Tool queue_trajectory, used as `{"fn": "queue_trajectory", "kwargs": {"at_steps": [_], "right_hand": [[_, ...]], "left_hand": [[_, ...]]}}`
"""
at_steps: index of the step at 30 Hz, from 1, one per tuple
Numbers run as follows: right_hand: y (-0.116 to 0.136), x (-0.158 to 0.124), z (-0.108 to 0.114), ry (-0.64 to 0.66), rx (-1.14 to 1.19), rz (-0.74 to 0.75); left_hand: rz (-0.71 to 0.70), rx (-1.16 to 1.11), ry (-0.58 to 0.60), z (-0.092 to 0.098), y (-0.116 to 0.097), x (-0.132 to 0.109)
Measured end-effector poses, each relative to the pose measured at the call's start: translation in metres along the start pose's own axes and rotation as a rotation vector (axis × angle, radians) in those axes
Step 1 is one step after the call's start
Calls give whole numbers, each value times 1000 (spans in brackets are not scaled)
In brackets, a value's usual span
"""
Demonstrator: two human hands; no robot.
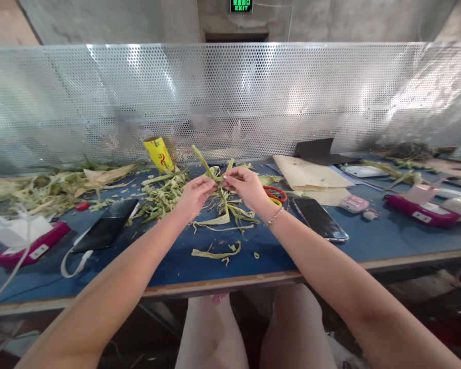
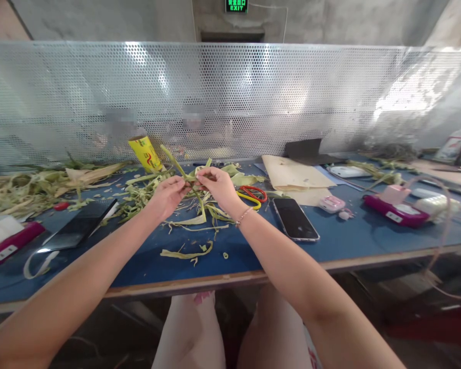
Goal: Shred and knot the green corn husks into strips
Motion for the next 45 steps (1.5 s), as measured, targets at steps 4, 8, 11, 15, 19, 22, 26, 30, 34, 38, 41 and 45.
{"fn": "queue_trajectory", "kwargs": {"at_steps": [4,8,11,15,19,22,26,30,34,38,41,45], "right_hand": [[0,1,-2,42,-7,41],[-2,2,-2,66,-29,53],[-2,2,0,53,-70,63],[7,2,1,113,-279,197],[20,-3,-4,233,-633,492],[19,-8,-8,348,-792,624],[15,-15,-12,453,-948,683],[19,-20,-17,458,-1045,741],[25,-24,-21,422,-1076,753],[28,-25,-21,303,-1090,705],[29,-23,-19,189,-1057,640],[26,-16,-14,122,-881,545]], "left_hand": [[7,-20,-29,1,-3,0],[64,-52,-73,5,-3,2],[112,-86,-74,6,-2,3],[135,-118,-91,7,-2,3],[158,-121,-128,10,-4,3],[187,-153,-198,14,-5,3],[241,-176,-246,14,-4,2],[247,-168,-230,11,-3,2],[177,-93,-175,9,-4,3],[104,27,-96,5,-6,2],[41,133,-51,4,-7,2],[-50,313,-3,3,-10,1]]}}
Point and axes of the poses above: each hand's wrist, its own x-axis towards the middle knuckle, its own z-axis out of the back of the hand, y = z × x, the point moved 6 cm from there along x, towards the middle knuckle, and after that the axes turned 7 degrees about x, right-handed, at the moved point
